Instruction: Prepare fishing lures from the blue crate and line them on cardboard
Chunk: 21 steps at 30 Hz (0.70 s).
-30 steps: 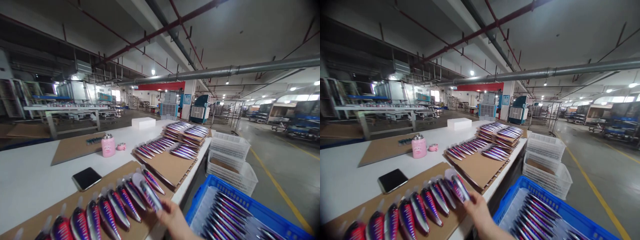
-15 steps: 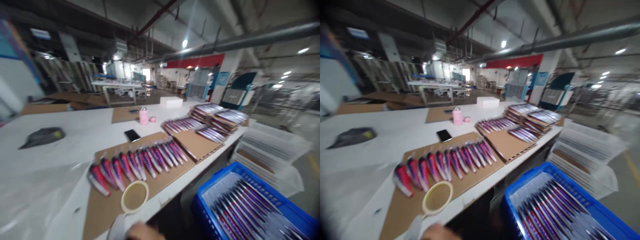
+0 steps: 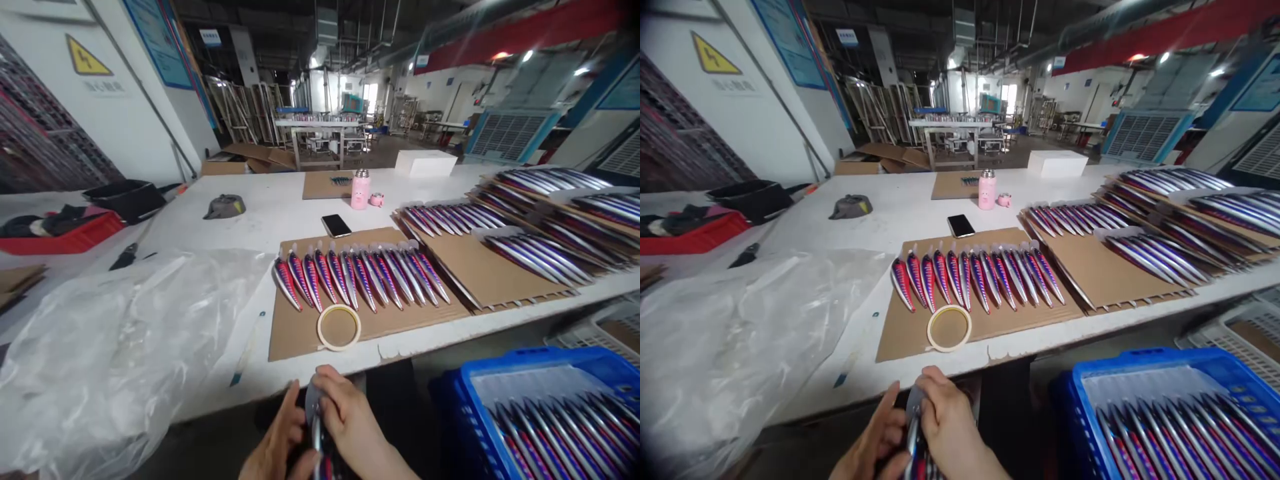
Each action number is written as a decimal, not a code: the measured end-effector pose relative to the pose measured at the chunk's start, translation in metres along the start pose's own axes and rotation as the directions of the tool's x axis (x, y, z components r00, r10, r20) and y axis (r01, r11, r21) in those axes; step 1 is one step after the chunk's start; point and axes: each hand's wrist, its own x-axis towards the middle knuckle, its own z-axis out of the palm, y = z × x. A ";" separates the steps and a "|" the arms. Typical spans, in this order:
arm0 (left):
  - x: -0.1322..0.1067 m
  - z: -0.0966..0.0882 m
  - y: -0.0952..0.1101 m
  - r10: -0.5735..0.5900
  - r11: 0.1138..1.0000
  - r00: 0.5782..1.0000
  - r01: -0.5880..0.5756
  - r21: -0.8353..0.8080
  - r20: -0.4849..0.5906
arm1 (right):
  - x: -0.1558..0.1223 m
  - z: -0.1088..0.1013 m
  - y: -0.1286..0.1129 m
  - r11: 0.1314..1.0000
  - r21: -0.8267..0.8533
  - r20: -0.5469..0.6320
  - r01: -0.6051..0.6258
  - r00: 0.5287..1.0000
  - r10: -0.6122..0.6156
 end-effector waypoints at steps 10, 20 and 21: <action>0.065 -0.028 0.034 0.159 0.972 0.954 -0.196 0.127 0.254 | 0.009 -0.027 -0.017 0.997 0.018 0.186 0.073 0.980 -0.075; 0.044 -0.017 0.012 0.074 0.995 0.994 -0.069 -0.068 0.084 | 0.015 -0.019 -0.006 0.998 -0.048 0.110 0.033 0.994 -0.028; 0.042 -0.017 0.011 0.068 0.995 0.996 -0.063 -0.075 0.061 | 0.015 -0.018 -0.004 0.997 -0.064 0.102 0.032 0.994 -0.026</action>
